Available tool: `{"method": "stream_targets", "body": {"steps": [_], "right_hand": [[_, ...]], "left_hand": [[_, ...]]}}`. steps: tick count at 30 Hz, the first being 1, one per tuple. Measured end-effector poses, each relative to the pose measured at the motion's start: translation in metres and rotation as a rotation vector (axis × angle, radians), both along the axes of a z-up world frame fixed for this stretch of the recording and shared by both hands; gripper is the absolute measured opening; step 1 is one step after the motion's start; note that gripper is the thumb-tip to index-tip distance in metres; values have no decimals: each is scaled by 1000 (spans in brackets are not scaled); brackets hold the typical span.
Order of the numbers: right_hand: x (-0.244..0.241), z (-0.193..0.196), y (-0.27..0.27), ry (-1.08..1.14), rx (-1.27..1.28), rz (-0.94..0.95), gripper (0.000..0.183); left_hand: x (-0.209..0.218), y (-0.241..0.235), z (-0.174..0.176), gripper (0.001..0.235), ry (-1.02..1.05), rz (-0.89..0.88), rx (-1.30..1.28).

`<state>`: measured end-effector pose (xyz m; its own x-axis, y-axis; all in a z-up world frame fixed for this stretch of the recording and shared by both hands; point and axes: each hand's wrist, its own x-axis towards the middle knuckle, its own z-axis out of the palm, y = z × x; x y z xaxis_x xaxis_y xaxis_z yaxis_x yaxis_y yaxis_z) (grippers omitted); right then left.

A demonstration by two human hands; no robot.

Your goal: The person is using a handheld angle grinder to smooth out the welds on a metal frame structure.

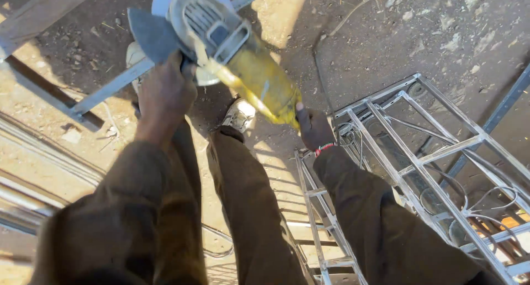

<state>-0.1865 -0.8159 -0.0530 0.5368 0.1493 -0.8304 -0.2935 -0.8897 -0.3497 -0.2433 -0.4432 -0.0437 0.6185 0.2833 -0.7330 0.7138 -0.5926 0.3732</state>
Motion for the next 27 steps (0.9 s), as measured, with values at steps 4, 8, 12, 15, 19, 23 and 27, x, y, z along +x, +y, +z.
{"method": "stream_targets", "body": {"steps": [4, 8, 12, 15, 19, 23, 27], "right_hand": [[-13, 32, -3, 37, -26, 21, 68], [-22, 8, -26, 22, -78, 50, 70], [-40, 8, -16, -45, 15, -48, 71], [-18, 47, -5, 38, -77, -4, 77], [-8, 37, -27, 17, -114, 95, 78], [-22, 31, -41, 10, -124, 85, 80], [-6, 40, -37, 26, -133, 149, 81]], "left_hand": [[-48, -43, 7, 41, 87, 108, -28], [-41, -50, 3, 43, 13, 152, 34], [-30, -47, -6, 43, -176, -103, 311], [-39, -62, 1, 42, -59, -39, 260], [-49, -67, -12, 45, -21, 30, 177], [-52, -66, -6, 48, -28, -73, 246], [-66, -78, -14, 48, 70, 22, 178]]}}
